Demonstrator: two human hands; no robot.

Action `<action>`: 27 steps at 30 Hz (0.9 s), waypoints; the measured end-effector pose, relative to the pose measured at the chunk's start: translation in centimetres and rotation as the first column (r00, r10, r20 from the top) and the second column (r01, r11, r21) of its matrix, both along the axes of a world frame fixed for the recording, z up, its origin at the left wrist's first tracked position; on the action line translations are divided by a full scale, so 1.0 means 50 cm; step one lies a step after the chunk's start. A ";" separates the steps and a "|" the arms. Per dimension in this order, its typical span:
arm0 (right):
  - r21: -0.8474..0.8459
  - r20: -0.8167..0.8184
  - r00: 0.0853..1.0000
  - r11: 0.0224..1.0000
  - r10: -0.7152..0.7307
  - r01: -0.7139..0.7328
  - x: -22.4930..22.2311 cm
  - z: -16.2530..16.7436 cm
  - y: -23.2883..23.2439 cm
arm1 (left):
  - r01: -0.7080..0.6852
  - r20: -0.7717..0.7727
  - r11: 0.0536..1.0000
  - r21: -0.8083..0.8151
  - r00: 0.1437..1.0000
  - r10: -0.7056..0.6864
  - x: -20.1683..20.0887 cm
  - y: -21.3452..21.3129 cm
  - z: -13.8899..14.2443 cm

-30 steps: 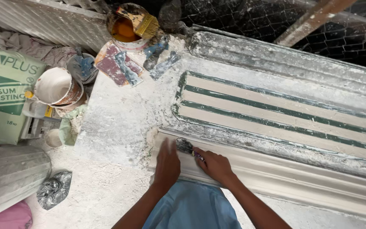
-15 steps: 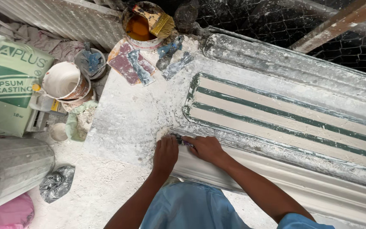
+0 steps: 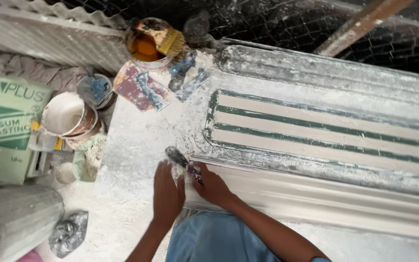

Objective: The person smooths a long white gypsum molding using a small hand tool, repeatedly scraping and refining the surface along its length. The person occasionally pauses to wipe the tool and adjust their grip while working on the same piece.

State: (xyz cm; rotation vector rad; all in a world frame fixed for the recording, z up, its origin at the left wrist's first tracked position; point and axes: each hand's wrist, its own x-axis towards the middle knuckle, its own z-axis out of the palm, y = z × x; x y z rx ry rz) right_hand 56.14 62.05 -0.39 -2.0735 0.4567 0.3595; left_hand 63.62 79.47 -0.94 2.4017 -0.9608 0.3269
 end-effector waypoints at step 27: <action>-0.619 -0.033 0.753 0.605 -0.658 0.502 -0.660 -0.148 -0.290 | 0.770 -0.251 0.125 0.625 0.350 -0.902 0.189 -0.154 -0.008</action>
